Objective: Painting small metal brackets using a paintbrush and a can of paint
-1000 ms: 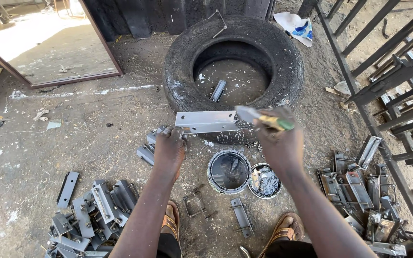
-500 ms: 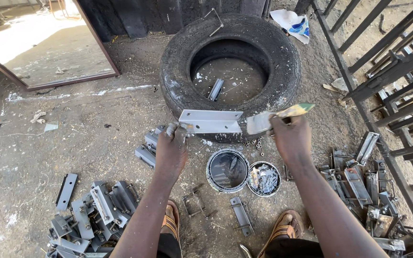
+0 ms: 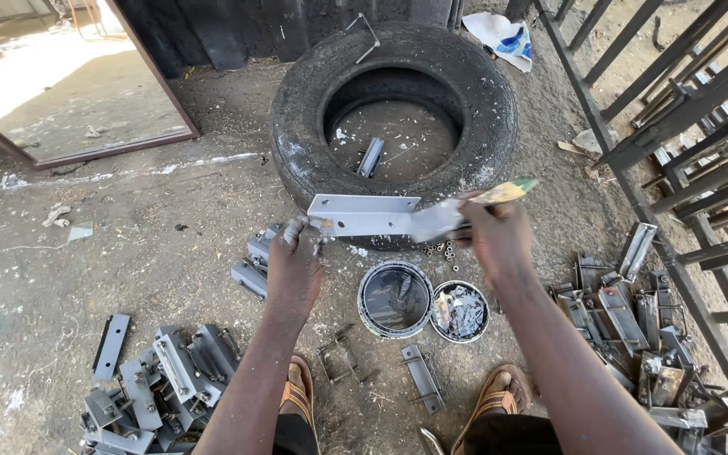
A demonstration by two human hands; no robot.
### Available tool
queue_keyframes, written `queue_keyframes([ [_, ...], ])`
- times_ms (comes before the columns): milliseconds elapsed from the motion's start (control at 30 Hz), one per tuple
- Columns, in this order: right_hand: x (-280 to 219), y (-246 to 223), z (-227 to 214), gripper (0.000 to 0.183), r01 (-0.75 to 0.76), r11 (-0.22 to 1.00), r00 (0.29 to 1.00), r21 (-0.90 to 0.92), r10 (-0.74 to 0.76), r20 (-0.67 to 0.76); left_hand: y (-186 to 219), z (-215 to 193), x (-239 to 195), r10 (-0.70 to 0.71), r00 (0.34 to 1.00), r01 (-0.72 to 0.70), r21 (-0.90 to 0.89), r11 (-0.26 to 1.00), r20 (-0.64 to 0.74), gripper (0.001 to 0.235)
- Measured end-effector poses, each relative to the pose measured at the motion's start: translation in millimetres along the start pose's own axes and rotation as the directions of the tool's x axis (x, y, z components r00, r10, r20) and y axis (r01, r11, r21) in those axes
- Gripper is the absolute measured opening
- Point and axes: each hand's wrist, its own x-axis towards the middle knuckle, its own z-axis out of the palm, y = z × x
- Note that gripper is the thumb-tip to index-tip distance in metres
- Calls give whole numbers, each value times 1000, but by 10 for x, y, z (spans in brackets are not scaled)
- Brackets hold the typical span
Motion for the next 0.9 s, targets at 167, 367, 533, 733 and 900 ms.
queue_keyframes([
  [167, -233, -417, -43, 22, 213, 860, 967, -463, -253, -25, -9, -82, 21, -81, 996, 86, 158, 984, -35, 18],
  [367, -425, -488, 253, 23, 274, 844, 955, -460, -295, 28, -191, -47, 23, -218, 976, 215, 307, 927, -24, 19],
  [533, -535, -595, 459, 23, 276, 900, 958, -337, -230, 169, 97, 133, -248, -275, 950, 157, 537, 829, 146, 29],
  [733, -348, -730, 282, 18, 253, 938, 918, 238, -310, 248, -180, 84, -162, 84, 893, -391, 668, 633, 443, 24],
  [900, -90, -432, -39, 33, -117, 828, 967, 549, -31, 254, -260, -55, -140, 122, 871, -436, 634, 638, 476, 32],
])
